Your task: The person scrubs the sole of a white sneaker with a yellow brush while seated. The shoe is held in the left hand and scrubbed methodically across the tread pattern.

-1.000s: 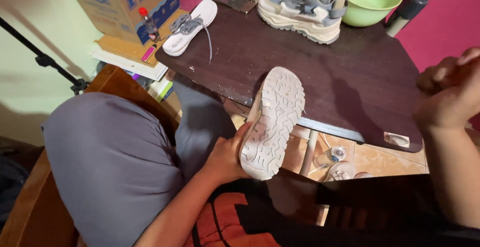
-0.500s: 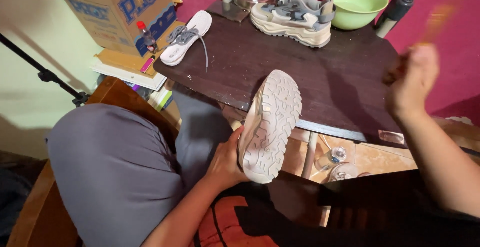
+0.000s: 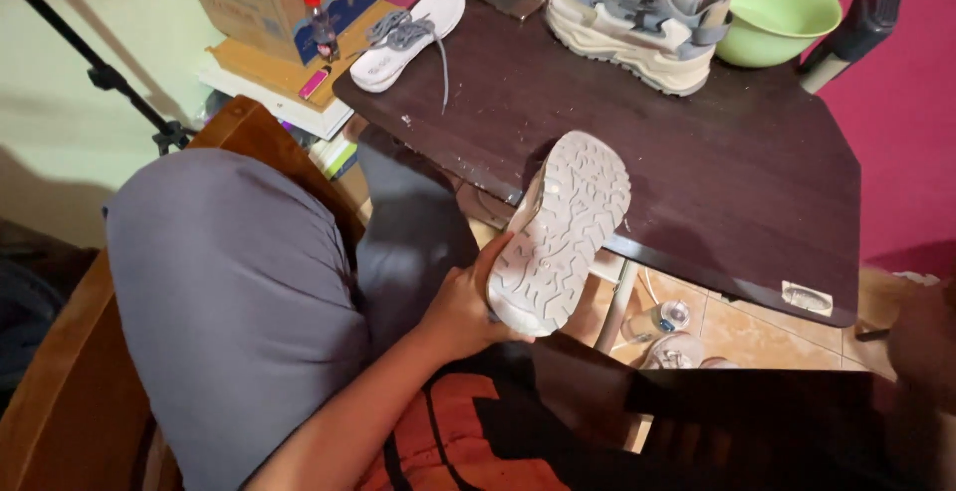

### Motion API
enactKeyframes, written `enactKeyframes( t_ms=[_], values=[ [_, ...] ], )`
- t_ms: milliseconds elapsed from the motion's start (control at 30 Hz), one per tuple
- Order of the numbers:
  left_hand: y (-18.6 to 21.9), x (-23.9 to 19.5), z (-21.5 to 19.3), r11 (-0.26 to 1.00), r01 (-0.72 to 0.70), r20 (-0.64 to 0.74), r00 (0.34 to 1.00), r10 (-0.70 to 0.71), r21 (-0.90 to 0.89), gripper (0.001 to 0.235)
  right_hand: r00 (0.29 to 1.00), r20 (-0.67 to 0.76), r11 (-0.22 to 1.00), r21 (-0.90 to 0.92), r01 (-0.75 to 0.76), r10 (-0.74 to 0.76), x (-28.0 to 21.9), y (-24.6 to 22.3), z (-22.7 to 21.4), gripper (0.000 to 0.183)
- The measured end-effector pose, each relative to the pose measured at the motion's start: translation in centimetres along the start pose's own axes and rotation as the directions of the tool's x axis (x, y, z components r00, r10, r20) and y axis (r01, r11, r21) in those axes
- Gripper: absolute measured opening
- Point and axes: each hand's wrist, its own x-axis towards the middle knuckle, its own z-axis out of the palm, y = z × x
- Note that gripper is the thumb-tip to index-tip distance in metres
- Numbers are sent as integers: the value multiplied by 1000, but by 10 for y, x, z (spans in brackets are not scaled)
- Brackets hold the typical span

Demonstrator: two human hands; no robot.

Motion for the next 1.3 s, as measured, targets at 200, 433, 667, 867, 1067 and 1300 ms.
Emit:
enactKeyframes(
  t_ms=[200, 433, 667, 867, 1067, 1300],
  values=[
    [-14, -3, 6, 957, -199, -64, 974, 217, 213, 129, 574, 252, 620, 447, 645, -779, -119, -222, 1, 31],
    [-15, 1, 1, 955, -70, 105, 994, 41, 287, 125, 590, 546, 770, 176, 613, -594, -91, -236, 89, 39],
    [-27, 2, 4, 944, -114, 117, 990, 81, 308, 127, 497, 755, 804, 66, 591, -428, -90, -241, 95, 60],
    [-23, 1, 0, 940, -107, 131, 989, 67, 325, 126, 281, 878, 764, 135, 631, -387, -100, -253, 82, 56],
    [-16, -1, -2, 953, -89, 148, 988, 47, 289, 123, 555, 788, 743, -200, 639, -265, -123, -278, 71, 56],
    [-29, -3, 6, 933, -132, 113, 989, 100, 333, 125, 667, 607, 515, -441, 735, -433, -104, -261, 67, 65]
  ],
)
